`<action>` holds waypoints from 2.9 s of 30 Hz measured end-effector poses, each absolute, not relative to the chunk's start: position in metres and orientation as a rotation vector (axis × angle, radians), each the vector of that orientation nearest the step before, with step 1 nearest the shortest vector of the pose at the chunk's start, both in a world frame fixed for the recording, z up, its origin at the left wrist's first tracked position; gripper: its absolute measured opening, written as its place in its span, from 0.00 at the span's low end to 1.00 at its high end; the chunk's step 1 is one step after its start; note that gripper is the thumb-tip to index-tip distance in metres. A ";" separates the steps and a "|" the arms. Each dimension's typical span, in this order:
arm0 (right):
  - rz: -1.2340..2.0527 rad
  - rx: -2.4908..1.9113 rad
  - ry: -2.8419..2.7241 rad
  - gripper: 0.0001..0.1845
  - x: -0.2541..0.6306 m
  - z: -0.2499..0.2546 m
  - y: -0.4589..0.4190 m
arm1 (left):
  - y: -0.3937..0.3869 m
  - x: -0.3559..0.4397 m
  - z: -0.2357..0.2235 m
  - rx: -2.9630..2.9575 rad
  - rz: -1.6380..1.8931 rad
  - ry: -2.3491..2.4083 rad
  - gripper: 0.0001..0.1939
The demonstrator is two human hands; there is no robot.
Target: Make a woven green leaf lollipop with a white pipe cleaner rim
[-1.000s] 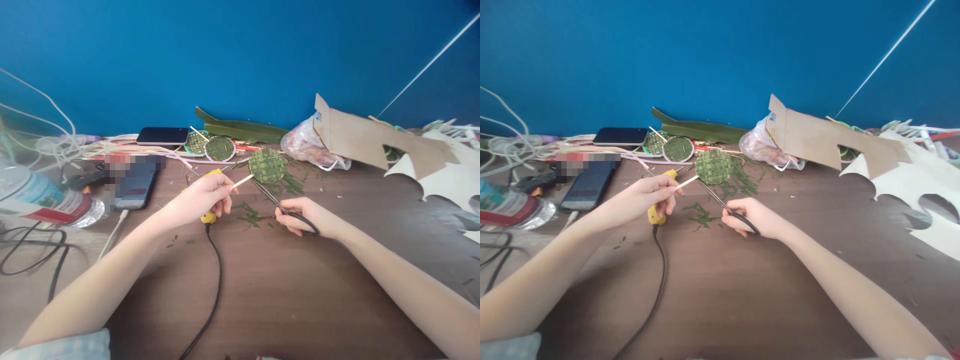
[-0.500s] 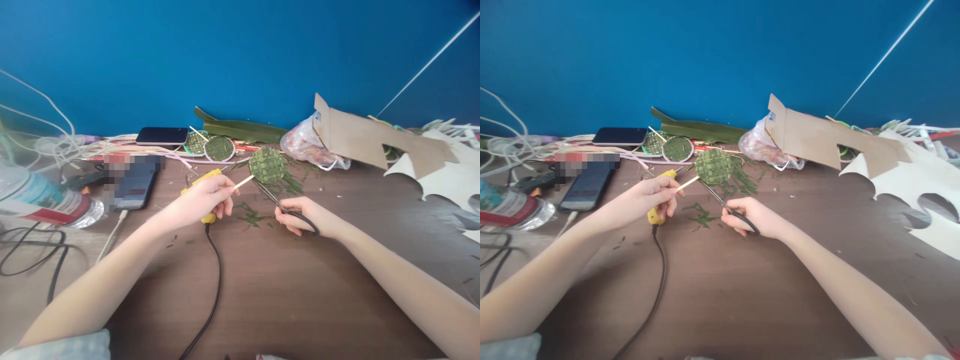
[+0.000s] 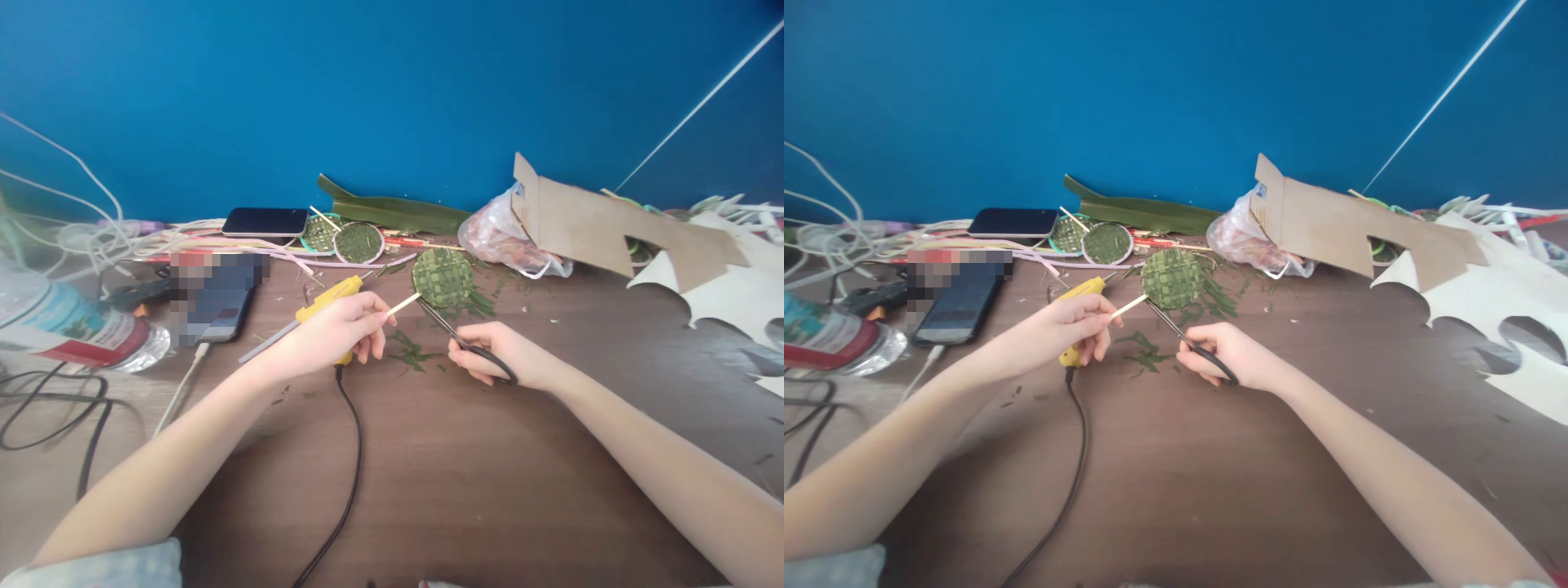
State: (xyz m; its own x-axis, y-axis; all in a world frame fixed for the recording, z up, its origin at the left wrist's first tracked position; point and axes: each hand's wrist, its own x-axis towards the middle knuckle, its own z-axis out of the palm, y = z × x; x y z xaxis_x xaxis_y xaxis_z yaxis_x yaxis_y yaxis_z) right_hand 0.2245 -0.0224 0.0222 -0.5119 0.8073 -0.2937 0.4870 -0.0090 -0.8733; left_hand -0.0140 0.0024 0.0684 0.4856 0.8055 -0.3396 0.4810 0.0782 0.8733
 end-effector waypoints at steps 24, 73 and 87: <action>1.619 -1.307 -2.029 0.13 0.228 0.026 -0.021 | 0.016 -0.036 0.083 1.807 0.536 1.331 0.08; 1.503 -1.411 -1.941 0.12 0.221 0.026 -0.024 | 0.010 -0.032 0.082 1.835 0.424 1.303 0.10; 1.503 -1.393 -1.944 0.14 0.223 0.023 -0.024 | 0.011 -0.032 0.079 1.829 0.407 1.287 0.10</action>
